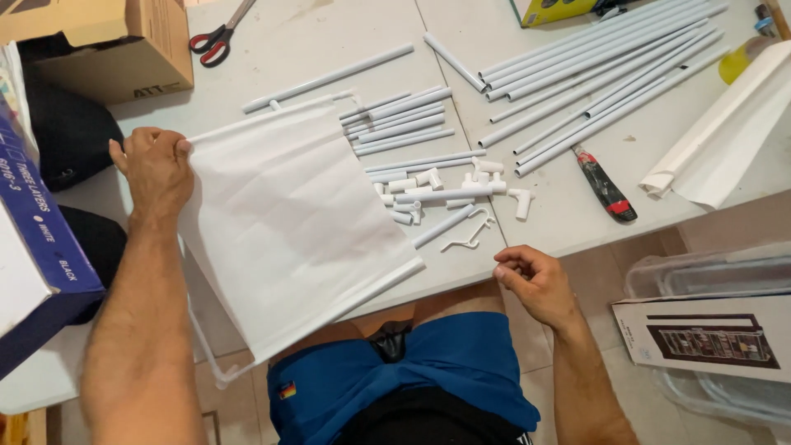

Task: Assembling a modular shoe rack by connecting plastic tubes and fabric shelves.

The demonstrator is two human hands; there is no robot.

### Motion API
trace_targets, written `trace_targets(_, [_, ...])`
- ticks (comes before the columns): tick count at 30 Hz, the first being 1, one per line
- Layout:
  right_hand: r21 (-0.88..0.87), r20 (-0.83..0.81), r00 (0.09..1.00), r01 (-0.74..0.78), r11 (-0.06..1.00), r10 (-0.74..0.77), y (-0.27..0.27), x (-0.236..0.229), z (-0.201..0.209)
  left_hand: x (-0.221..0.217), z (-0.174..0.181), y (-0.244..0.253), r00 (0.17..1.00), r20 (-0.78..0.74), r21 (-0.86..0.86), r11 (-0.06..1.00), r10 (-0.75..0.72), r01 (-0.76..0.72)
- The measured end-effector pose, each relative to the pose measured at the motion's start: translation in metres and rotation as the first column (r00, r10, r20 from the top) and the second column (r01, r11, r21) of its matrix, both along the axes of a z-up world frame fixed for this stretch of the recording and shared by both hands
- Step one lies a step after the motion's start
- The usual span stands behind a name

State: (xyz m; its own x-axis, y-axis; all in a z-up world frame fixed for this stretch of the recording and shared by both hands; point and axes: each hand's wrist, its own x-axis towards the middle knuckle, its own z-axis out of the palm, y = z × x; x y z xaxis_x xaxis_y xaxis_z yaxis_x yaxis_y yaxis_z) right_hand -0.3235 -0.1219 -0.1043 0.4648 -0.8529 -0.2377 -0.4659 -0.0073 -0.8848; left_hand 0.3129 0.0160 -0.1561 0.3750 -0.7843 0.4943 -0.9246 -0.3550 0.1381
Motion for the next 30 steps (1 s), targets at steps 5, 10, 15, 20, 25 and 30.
trace_targets(5, [-0.125, -0.064, 0.982, 0.169, 0.978, -0.178, -0.024, 0.004, 0.007, -0.065, 0.037, -0.031, 0.999, 0.008, -0.108, 0.994, 0.037, -0.036])
trace_targets(10, [-0.486, -0.018, 0.972, 0.195, 0.852, -0.232, -0.094, 0.016, -0.012, -0.219, 0.068, -0.039, 0.951, 0.061, -0.165, 0.936, -0.305, 0.310])
trace_targets(15, [-0.622, -0.352, 0.930, -0.318, 0.715, 0.108, -0.139, 0.072, 0.007, -0.360, 0.032, -0.010, 0.837, -0.203, 0.071, 0.845, -0.509, 0.531])
trace_targets(20, [-0.545, -0.470, 0.869, -0.423, 0.724, 0.155, -0.155, 0.082, 0.001, -0.386, 0.032, 0.016, 0.816, -0.441, 0.043, 0.899, -0.374, 0.435])
trace_targets(25, [-0.555, -0.162, 0.978, -0.201, 0.807, 0.132, -0.160, 0.073, 0.002, -0.376, 0.025, 0.030, 0.833, -0.459, 0.014, 0.935, -0.309, 0.355])
trace_targets(30, [-0.236, 0.353, 0.931, -0.005, 0.972, 0.090, -0.167, 0.049, -0.020, -0.369, 0.017, 0.035, 0.874, -0.407, 0.132, 0.930, -0.265, 0.343])
